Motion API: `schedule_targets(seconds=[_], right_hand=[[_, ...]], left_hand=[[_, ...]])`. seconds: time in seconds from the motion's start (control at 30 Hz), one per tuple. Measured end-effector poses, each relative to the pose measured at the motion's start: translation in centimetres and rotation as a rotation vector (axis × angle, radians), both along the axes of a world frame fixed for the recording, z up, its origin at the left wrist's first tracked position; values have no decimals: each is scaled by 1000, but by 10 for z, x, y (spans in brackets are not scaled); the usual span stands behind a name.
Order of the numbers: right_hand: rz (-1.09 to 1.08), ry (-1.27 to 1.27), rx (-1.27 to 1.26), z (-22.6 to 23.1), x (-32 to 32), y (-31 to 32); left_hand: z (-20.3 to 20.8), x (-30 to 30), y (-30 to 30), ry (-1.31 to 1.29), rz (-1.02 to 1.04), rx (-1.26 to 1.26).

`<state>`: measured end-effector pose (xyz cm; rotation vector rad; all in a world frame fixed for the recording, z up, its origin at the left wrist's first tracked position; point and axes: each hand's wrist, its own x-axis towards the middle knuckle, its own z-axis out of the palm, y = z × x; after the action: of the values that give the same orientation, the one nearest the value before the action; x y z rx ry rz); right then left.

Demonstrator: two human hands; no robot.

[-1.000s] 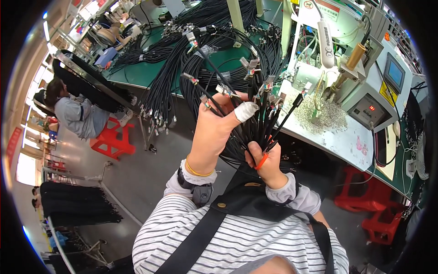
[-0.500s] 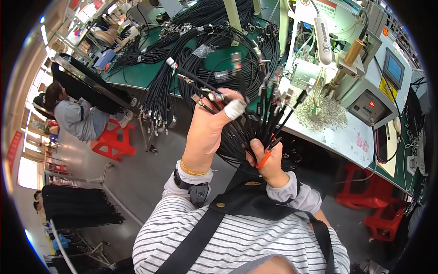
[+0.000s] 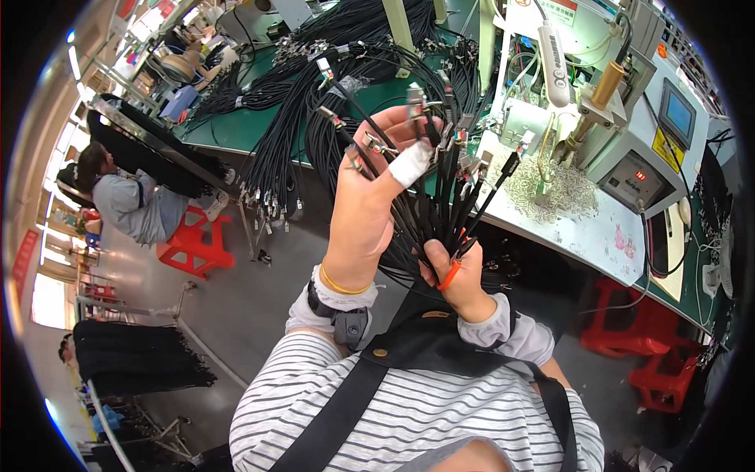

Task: Assembling electronic components by stripping and connecting wires at a factory workstation.

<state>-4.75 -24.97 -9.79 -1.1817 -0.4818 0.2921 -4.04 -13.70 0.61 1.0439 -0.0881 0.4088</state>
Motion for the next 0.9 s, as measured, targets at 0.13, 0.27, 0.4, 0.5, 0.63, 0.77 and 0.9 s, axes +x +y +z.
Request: schedule_targets(seconds=[0.13, 0.27, 0.4, 0.5, 0.63, 0.77, 0.9], right_hand=[[-8, -55, -31, -7, -1, 0], [21, -32, -48, -7, -1, -2], [7, -25, -14, -2, 0, 0], [20, -53, -22, 2, -1, 1], [41, -25, -21, 3, -1, 1], [27, -39, -9, 1, 0, -2], [16, -7, -36, 7, 5, -3]], left_hand=[[-2, 4, 5, 52, 17, 51], [-8, 3, 7, 131, 72, 189], [-3, 9, 2, 117, 130, 170], [1, 19, 0, -5, 92, 13], [1, 22, 3, 27, 98, 80], [-6, 12, 7, 115, 32, 171], [-12, 5, 6, 241, -226, -161]])
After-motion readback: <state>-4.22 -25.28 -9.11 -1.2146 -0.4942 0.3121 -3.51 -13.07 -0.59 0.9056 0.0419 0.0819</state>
